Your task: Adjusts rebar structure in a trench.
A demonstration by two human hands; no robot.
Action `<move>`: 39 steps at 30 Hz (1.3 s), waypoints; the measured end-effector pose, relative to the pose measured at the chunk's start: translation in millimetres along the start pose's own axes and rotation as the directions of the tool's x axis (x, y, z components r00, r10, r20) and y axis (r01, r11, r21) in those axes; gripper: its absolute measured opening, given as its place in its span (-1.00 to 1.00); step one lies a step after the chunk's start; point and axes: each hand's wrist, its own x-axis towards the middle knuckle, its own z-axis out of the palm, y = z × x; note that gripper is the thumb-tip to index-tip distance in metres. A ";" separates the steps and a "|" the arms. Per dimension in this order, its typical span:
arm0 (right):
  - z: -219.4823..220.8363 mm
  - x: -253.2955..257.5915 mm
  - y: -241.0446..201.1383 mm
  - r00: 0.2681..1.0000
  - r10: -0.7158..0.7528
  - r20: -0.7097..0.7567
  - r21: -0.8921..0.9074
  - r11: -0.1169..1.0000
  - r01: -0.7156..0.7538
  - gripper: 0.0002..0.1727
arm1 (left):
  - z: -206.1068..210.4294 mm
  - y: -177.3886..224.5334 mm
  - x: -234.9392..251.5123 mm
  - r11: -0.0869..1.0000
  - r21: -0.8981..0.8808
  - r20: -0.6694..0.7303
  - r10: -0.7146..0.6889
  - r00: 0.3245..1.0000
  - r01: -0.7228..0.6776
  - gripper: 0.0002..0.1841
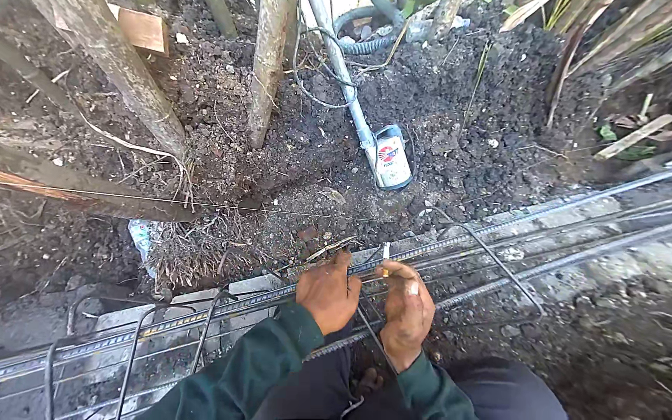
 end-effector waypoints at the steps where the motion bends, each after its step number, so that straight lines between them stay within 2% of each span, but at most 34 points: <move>1: 1.5 1.7 1.2 1.000 -0.005 0.001 -0.005 1.000 0.005 -0.39 | 1.3 0.8 0.3 1.000 0.010 -0.011 -0.008 1.000 0.008 -0.42; 9: 18.8 12.5 9.1 0.998 0.019 -0.064 -0.061 0.998 -0.023 -0.47 | 4.3 1.1 4.6 1.000 0.007 -0.024 -0.001 1.000 0.002 -0.46; 14: -6.0 -7.6 -5.5 0.998 0.055 0.013 -0.008 0.998 -0.055 -0.35 | -7.2 -6.9 20.1 0.999 -0.048 -0.042 -0.003 0.999 0.001 -0.51; 21: -17.1 -24.9 -9.6 0.999 0.031 0.015 -0.015 0.999 -0.031 -0.36 | -13.8 -20.9 36.1 0.992 -0.124 -0.046 0.011 0.999 -0.017 -0.59; 26: -21.1 -31.4 -12.8 0.994 0.020 0.110 -0.071 0.997 -0.013 -0.36 | -13.6 -24.8 37.5 0.991 -0.132 -0.097 0.006 0.995 -0.019 -0.49; 31: -19.4 -32.9 -21.9 0.998 0.028 0.056 -0.168 0.986 -0.018 -0.44 | -14.4 -20.2 37.8 0.996 -0.087 -0.105 -0.035 0.994 0.026 -0.47; 36: -20.9 -32.1 -25.1 0.996 0.077 0.035 -0.207 0.976 -0.068 -0.44 | -11.2 -21.1 26.5 0.996 -0.086 -0.212 0.002 0.977 -0.021 -0.43; 39: -22.9 -31.6 -24.7 0.995 0.101 0.027 -0.183 0.979 -0.094 -0.41 | 0.7 -17.6 6.7 0.993 -0.096 -0.343 0.037 0.939 -0.074 -0.38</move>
